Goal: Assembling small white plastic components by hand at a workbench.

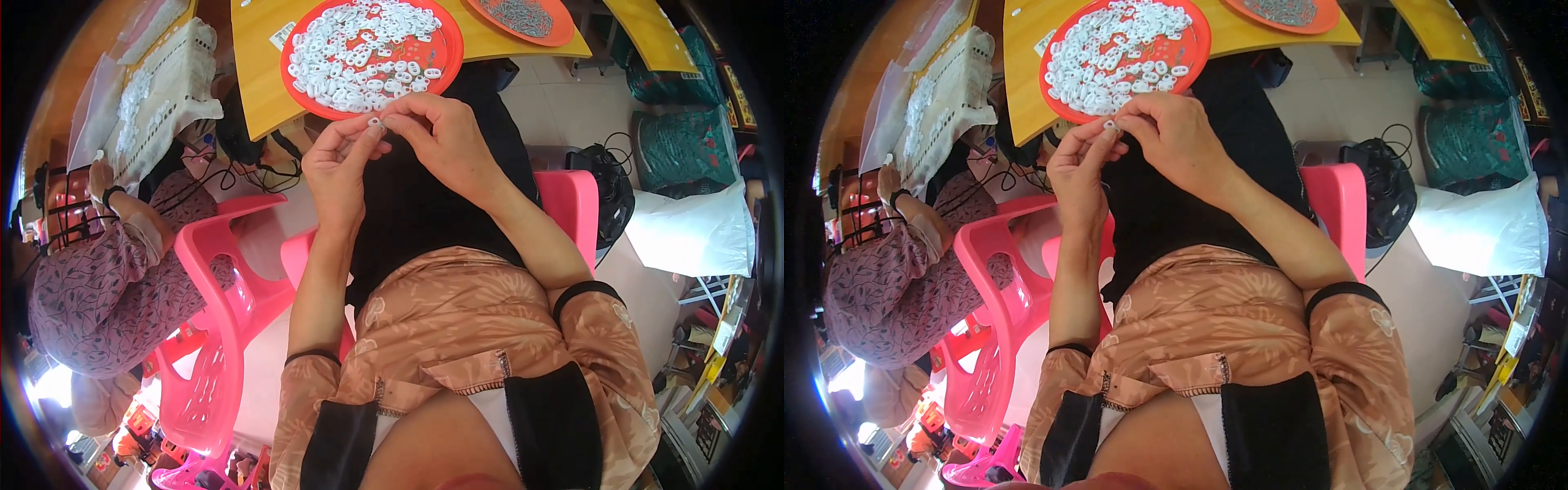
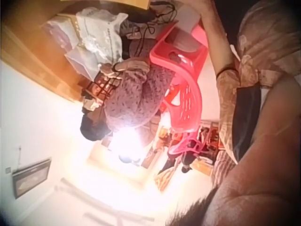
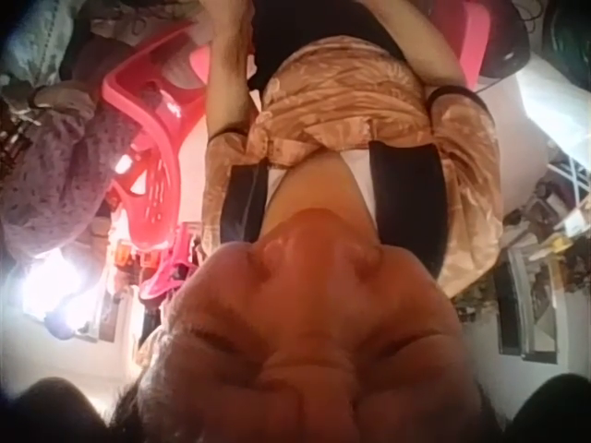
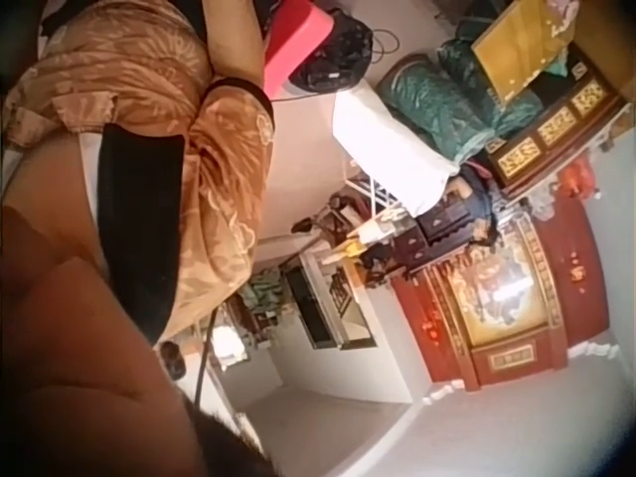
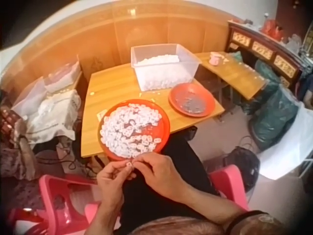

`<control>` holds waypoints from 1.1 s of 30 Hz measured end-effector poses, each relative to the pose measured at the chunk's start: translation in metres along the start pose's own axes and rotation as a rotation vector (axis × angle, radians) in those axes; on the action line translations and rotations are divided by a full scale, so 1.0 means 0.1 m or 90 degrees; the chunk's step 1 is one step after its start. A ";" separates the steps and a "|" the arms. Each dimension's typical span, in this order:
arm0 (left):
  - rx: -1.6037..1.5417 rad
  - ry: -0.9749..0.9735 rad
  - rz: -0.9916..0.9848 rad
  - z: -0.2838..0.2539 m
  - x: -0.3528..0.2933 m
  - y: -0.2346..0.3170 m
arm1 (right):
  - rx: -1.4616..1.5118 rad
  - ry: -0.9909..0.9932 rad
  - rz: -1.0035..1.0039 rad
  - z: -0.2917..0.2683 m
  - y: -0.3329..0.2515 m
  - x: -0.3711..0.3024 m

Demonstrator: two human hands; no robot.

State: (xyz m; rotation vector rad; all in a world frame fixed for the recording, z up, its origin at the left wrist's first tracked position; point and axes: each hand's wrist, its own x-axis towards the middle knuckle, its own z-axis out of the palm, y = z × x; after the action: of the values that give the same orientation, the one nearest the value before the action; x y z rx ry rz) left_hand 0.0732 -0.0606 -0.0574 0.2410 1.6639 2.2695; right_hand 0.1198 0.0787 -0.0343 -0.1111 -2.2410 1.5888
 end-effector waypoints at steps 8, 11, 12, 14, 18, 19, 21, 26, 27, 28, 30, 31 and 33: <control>0.045 0.015 0.028 0.05 -0.01 -0.04 | -0.035 0.019 -0.017 0.03 0.03 -0.02; 0.026 0.004 0.015 0.01 -0.01 -0.06 | -0.051 0.024 -0.028 0.06 0.06 -0.05; 0.016 0.000 0.005 -0.01 0.01 -0.07 | -0.056 0.029 -0.037 0.07 0.06 -0.04; 0.005 -0.004 -0.002 -0.04 0.02 -0.07 | -0.068 0.005 -0.040 0.00 0.03 0.01; -0.028 0.005 -0.031 -0.07 0.04 -0.06 | -0.306 0.057 -0.108 -0.20 0.23 0.25; -0.038 0.006 -0.039 -0.07 0.04 -0.06 | -0.354 0.079 -0.140 -0.26 0.31 0.38; -0.043 0.008 -0.037 -0.07 0.04 -0.06 | -0.431 0.045 -0.150 -0.36 0.40 0.56; -0.056 0.020 -0.040 -0.09 0.08 -0.07 | -0.461 -0.098 -0.121 -0.37 0.52 0.82; -0.062 0.022 -0.042 -0.10 0.08 -0.06 | -0.456 -0.117 -0.152 -0.34 0.52 0.85; -0.068 0.024 -0.043 -0.11 0.08 -0.06 | -0.455 -0.117 -0.154 -0.32 0.54 0.87; -0.066 0.027 -0.040 -0.12 0.09 -0.06 | -0.444 -0.191 -0.136 -0.27 0.56 0.91; -0.065 0.030 -0.037 -0.13 0.10 -0.06 | -0.445 -0.189 -0.138 -0.27 0.56 0.94; -0.063 0.029 -0.034 -0.13 0.11 -0.06 | -0.420 -0.232 -0.054 -0.26 0.53 0.98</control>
State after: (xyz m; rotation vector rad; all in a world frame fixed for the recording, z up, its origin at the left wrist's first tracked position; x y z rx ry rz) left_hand 0.0595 -0.0672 -0.0677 0.1206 1.5550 2.3265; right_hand 0.0300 0.1486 -0.0496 0.1050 -2.9291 0.8157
